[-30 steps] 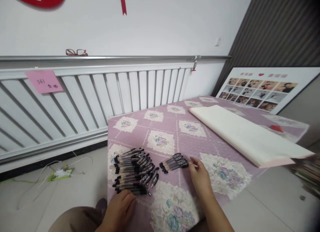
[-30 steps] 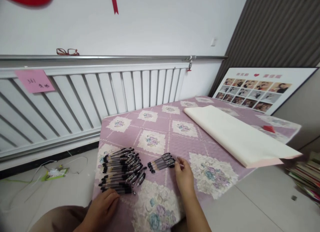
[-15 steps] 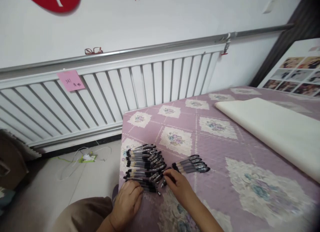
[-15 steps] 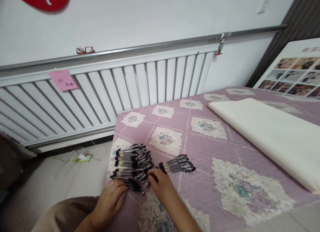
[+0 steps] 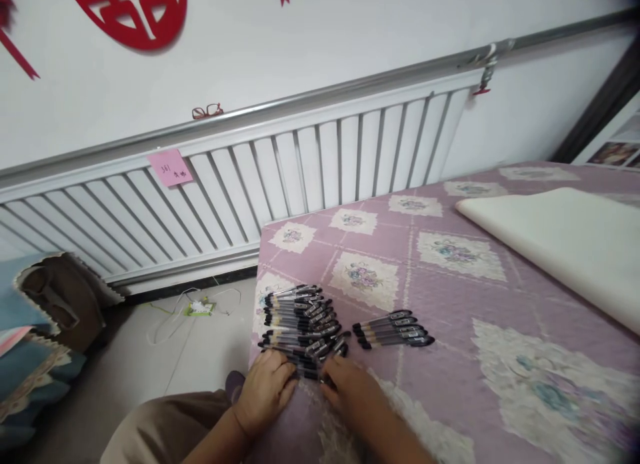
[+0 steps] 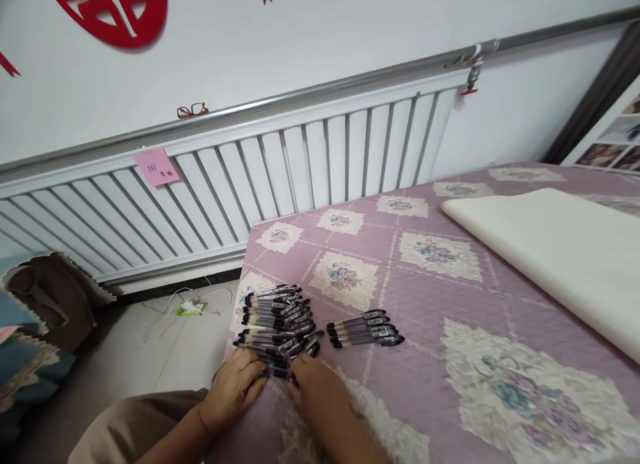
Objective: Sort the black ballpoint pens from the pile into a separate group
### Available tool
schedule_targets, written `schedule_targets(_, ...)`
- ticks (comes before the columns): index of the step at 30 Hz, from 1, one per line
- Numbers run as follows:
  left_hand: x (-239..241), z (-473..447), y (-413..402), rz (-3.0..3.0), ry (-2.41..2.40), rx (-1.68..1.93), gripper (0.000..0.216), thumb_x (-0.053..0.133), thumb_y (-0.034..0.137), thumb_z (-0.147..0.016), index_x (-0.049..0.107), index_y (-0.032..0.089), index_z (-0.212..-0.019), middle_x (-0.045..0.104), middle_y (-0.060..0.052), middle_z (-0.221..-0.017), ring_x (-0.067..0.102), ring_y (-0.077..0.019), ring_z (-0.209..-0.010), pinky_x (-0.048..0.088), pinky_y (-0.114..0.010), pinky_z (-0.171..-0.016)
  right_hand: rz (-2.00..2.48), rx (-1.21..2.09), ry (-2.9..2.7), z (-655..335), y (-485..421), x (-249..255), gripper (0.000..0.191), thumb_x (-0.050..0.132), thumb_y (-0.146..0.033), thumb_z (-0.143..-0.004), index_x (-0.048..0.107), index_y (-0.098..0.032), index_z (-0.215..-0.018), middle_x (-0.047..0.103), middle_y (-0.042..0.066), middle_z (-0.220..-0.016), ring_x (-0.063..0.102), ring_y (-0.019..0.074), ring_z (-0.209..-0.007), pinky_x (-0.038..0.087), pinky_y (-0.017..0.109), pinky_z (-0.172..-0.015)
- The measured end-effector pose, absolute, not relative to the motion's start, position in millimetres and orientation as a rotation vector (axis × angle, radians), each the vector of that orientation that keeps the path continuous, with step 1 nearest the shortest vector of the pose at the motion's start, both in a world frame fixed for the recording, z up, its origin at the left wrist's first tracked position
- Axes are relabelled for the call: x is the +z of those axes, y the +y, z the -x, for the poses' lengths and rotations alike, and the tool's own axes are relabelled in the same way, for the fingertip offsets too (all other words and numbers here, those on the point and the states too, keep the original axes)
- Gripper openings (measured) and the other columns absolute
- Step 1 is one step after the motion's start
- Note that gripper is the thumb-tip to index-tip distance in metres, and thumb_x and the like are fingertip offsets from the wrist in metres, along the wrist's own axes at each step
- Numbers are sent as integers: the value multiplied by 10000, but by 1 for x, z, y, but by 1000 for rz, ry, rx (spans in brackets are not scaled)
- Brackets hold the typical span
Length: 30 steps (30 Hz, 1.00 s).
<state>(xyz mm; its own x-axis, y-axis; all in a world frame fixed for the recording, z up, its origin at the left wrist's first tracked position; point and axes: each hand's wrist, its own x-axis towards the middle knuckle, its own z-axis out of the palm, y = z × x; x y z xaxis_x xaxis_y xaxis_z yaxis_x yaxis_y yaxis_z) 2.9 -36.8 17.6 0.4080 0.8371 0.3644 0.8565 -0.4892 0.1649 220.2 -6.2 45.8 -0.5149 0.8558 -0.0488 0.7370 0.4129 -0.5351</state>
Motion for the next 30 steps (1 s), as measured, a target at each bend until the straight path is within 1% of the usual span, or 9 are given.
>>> schedule_targets(3, 15, -2, -36, 2604, -1543, -599, 123, 520, 217, -880, 604, 200, -968, 582, -57, -908, 520, -211, -850, 447, -356, -746, 1451, 664, -2447, -216, -11, 47, 161, 546, -157, -796, 635, -193, -926, 664, 76, -1002, 605, 241, -934, 423, 301, -760)
schedule_targets(6, 14, 0, -36, 2607, -1526, -562, 98, 533, 212, -873, 600, 202, -943, 584, -52, -917, 520, -213, -853, 440, -355, -740, 1456, 636, -2458, -214, -13, 47, 204, 533, -113, -784, 636, -195, -940, 663, 80, -1026, 606, 236, -957, 426, 293, -780)
schedule_targets(11, 14, -3, -39, 2589, -1512, -541, 82, 559, 197, -852, 594, 206, -926, 597, -44, -911, 532, -215, -855, 442, -359, -746, 1405, 641, -2457, -217, -10, 41, 215, 499, -92, -781, 645, -191, -904, 670, 77, -965, 610, 218, -919, 429, 281, -776)
schedule_targets(15, 18, -15, -46, 2574, -1652, -549, 157, 584, 158, -818, 599, 208, -966, 600, -40, -908, 539, -214, -869, 458, -353, -768, 1344, 678, -2483, -221, -8, 39, 231, 471, -72, -790, 642, -178, -905, 675, 93, -962, 608, 227, -918, 424, 289, -782)
schedule_targets(18, 21, -29, -53, 2529, -1804, -568, 232, 620, 147, -790, 613, 224, -1008, 595, -47, -968, 530, -228, -919, 458, -364, -791, 1310, 698, -2504, -222, -7, 39, 263, 455, -44, -781, 633, -167, -930, 671, 104, -990, 605, 235, -936, 424, 298, -797)
schedule_targets(20, 21, -39, -55, 2502, -1891, -601, 243, 633, 144, -779, 625, 230, -1006, 595, -49, -975, 527, -235, -924, 455, -368, -784, 1304, 702, -2505, -223, -6, 38, 286, 444, -24, -765, 631, -153, -939, 668, 115, -995, 602, 241, -942, 426, 308, -807)
schedule_targets(22, 21, -46, -56, 2490, -1928, -664, 235, 624, 143, -785, 637, 240, -999, 596, -47, -966, 531, -229, -905, 450, -360, -770, 1303, 718, -2469, -225, -6, 38, 293, 446, -21, -750, 631, -147, -937, 666, 116, -985, 601, 240, -935, 430, 311, -803)
schedule_targets(25, 20, -49, -54, 2527, -1899, -751, 211, 599, 152, -805, 653, 254, -982, 600, -45, -939, 539, -222, -894, 446, -350, -762, 1279, 783, -2334, -229, -4, 38, 271, 454, -57, -760, 637, -169, -924, 664, 91, -951, 606, 216, -900, 438, 301, -789)
schedule_targets(30, 18, -45, -54, 2588, -1899, -802, 189, 513, 170, -864, 633, 233, -996, 609, -53, -942, 546, -225, -903, 451, -371, -786, 1205, 953, -2103, -236, 1, 41, 198, 476, -108, -753, 643, -185, -824, 680, 59, -851, 619, 196, -823, 450, 299, -756)
